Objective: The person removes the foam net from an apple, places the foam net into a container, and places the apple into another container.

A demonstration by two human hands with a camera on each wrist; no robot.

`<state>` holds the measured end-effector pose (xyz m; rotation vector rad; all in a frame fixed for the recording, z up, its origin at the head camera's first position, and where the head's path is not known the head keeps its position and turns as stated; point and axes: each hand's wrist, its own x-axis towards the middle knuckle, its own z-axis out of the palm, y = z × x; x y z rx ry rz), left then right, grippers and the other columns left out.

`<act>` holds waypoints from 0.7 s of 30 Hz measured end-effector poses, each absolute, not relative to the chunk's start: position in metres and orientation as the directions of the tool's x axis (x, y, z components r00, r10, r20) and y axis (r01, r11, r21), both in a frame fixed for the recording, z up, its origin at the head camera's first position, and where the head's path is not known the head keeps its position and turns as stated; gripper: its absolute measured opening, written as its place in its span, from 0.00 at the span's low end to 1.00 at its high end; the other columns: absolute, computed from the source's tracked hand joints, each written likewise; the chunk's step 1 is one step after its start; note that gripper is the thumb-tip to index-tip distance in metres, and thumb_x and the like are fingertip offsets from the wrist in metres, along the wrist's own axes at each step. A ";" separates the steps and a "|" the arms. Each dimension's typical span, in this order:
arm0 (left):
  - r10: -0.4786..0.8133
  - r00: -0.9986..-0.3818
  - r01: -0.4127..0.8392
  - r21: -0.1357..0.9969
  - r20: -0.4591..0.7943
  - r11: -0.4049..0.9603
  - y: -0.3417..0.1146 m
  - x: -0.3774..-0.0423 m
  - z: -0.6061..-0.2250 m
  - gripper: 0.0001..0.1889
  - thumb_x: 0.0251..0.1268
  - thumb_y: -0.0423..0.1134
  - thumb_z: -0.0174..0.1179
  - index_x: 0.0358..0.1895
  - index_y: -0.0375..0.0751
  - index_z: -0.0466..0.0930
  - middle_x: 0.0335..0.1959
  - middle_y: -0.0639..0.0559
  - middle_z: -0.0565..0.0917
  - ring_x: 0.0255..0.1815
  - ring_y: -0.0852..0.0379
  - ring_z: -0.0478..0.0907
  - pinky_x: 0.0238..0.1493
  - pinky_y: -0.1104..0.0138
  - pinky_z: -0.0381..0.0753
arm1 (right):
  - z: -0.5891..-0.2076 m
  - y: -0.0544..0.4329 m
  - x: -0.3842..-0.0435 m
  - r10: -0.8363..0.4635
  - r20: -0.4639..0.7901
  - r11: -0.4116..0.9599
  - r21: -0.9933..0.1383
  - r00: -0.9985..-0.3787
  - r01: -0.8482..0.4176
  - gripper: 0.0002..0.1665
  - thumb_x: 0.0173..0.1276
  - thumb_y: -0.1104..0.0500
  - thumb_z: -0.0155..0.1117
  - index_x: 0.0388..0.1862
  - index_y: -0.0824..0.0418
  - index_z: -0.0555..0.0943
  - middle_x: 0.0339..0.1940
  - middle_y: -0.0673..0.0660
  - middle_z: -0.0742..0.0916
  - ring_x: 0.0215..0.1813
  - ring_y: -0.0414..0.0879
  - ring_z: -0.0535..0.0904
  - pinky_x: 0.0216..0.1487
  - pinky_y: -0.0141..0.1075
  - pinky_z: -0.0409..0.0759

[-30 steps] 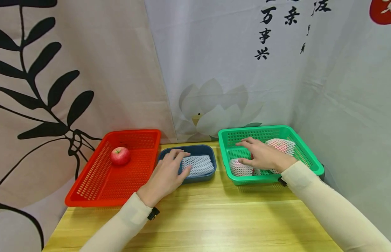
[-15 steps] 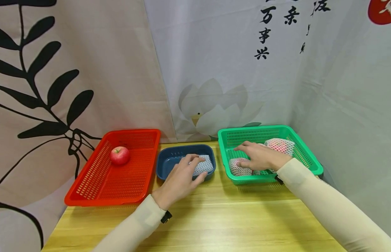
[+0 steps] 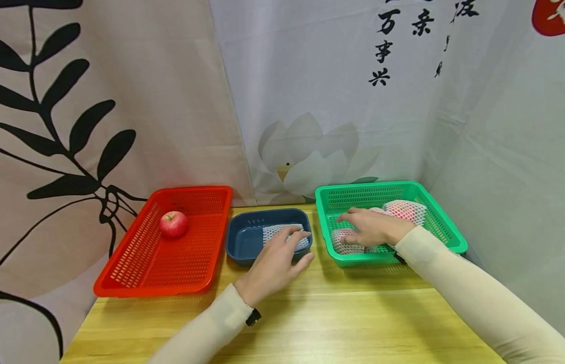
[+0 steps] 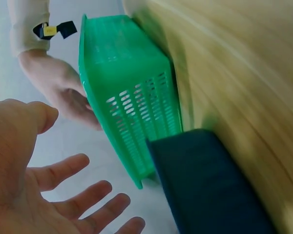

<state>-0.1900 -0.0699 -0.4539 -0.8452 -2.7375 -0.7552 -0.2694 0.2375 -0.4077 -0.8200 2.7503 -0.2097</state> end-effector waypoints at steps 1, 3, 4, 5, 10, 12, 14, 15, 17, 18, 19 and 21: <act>0.480 -0.823 0.568 0.415 0.305 0.711 -0.069 -0.190 -0.455 0.30 0.89 0.56 0.68 0.83 0.47 0.80 0.85 0.41 0.78 0.84 0.39 0.80 0.83 0.36 0.82 | -0.408 0.237 -0.270 -0.552 -0.217 0.831 -0.214 -0.805 -0.513 0.38 0.87 0.41 0.71 0.85 0.58 0.80 0.83 0.70 0.82 0.77 0.67 0.87 0.77 0.66 0.87; 0.483 -0.823 0.568 0.420 0.300 0.708 -0.066 -0.189 -0.457 0.31 0.89 0.57 0.68 0.83 0.46 0.80 0.85 0.40 0.78 0.84 0.39 0.79 0.83 0.36 0.82 | -0.408 0.235 -0.271 -0.555 -0.232 0.830 -0.217 -0.799 -0.513 0.37 0.87 0.41 0.71 0.85 0.58 0.80 0.83 0.71 0.82 0.79 0.68 0.85 0.78 0.67 0.87; 0.484 -0.823 0.567 0.420 0.297 0.709 -0.064 -0.189 -0.458 0.31 0.89 0.57 0.67 0.83 0.46 0.79 0.86 0.40 0.77 0.84 0.39 0.79 0.83 0.36 0.82 | -0.408 0.234 -0.271 -0.556 -0.238 0.830 -0.216 -0.796 -0.515 0.37 0.88 0.42 0.71 0.85 0.58 0.80 0.83 0.71 0.82 0.79 0.69 0.85 0.78 0.67 0.87; 0.484 -0.824 0.567 0.417 0.294 0.711 -0.063 -0.189 -0.459 0.32 0.89 0.58 0.67 0.83 0.46 0.79 0.86 0.40 0.77 0.84 0.39 0.79 0.83 0.36 0.82 | -0.408 0.233 -0.271 -0.558 -0.244 0.829 -0.215 -0.793 -0.516 0.37 0.88 0.42 0.71 0.85 0.58 0.79 0.83 0.72 0.82 0.79 0.69 0.84 0.78 0.67 0.86; 0.486 -0.823 0.567 0.403 0.294 0.718 -0.056 -0.190 -0.463 0.32 0.89 0.60 0.66 0.84 0.49 0.78 0.86 0.41 0.76 0.84 0.39 0.79 0.83 0.37 0.83 | -0.409 0.231 -0.272 -0.556 -0.268 0.831 -0.206 -0.786 -0.517 0.36 0.89 0.43 0.70 0.86 0.58 0.79 0.85 0.73 0.80 0.81 0.70 0.83 0.79 0.68 0.86; 0.489 -0.819 0.573 0.394 0.301 0.718 -0.053 -0.190 -0.464 0.31 0.90 0.60 0.65 0.84 0.50 0.78 0.86 0.41 0.77 0.85 0.39 0.78 0.83 0.37 0.83 | -0.409 0.231 -0.272 -0.556 -0.278 0.831 -0.208 -0.783 -0.517 0.36 0.89 0.43 0.70 0.86 0.59 0.78 0.85 0.73 0.80 0.80 0.70 0.84 0.78 0.68 0.86; 0.493 -0.813 0.582 0.386 0.310 0.716 -0.051 -0.190 -0.466 0.32 0.90 0.60 0.64 0.84 0.49 0.78 0.86 0.40 0.77 0.85 0.39 0.78 0.83 0.37 0.83 | -0.410 0.230 -0.272 -0.558 -0.287 0.829 -0.218 -0.778 -0.515 0.36 0.89 0.44 0.70 0.86 0.59 0.78 0.85 0.73 0.80 0.80 0.69 0.85 0.78 0.67 0.86; 0.495 -0.809 0.587 0.380 0.317 0.715 -0.050 -0.191 -0.467 0.32 0.90 0.60 0.64 0.84 0.48 0.78 0.86 0.40 0.77 0.85 0.38 0.78 0.82 0.37 0.84 | -0.411 0.229 -0.272 -0.559 -0.292 0.829 -0.224 -0.776 -0.513 0.36 0.89 0.44 0.69 0.86 0.59 0.79 0.84 0.72 0.81 0.80 0.69 0.85 0.78 0.67 0.86; 0.497 -0.806 0.591 0.374 0.322 0.715 -0.047 -0.192 -0.468 0.32 0.91 0.61 0.63 0.84 0.47 0.78 0.86 0.39 0.77 0.85 0.38 0.77 0.82 0.36 0.84 | -0.411 0.229 -0.272 -0.565 -0.296 0.825 -0.231 -0.770 -0.516 0.35 0.89 0.45 0.69 0.86 0.59 0.79 0.83 0.71 0.82 0.80 0.68 0.85 0.78 0.66 0.87; 0.497 -0.805 0.592 0.373 0.325 0.715 -0.046 -0.192 -0.469 0.33 0.91 0.61 0.62 0.85 0.47 0.77 0.86 0.38 0.76 0.86 0.37 0.77 0.82 0.36 0.84 | -0.411 0.228 -0.272 -0.567 -0.297 0.823 -0.236 -0.768 -0.517 0.35 0.89 0.45 0.69 0.85 0.60 0.79 0.83 0.70 0.82 0.80 0.68 0.84 0.78 0.66 0.86; 0.497 -0.805 0.592 0.373 0.324 0.715 -0.044 -0.193 -0.470 0.33 0.91 0.62 0.62 0.85 0.48 0.77 0.86 0.38 0.76 0.86 0.37 0.76 0.81 0.35 0.84 | -0.411 0.228 -0.272 -0.568 -0.300 0.823 -0.239 -0.767 -0.516 0.35 0.89 0.45 0.69 0.85 0.60 0.79 0.83 0.70 0.82 0.80 0.68 0.84 0.78 0.66 0.86; 0.495 -0.807 0.589 0.372 0.323 0.718 -0.041 -0.194 -0.471 0.34 0.91 0.63 0.61 0.87 0.48 0.75 0.88 0.37 0.75 0.88 0.36 0.75 0.82 0.34 0.83 | -0.411 0.227 -0.271 -0.568 -0.304 0.822 -0.239 -0.765 -0.516 0.35 0.89 0.45 0.69 0.85 0.60 0.79 0.83 0.70 0.83 0.80 0.68 0.84 0.79 0.66 0.86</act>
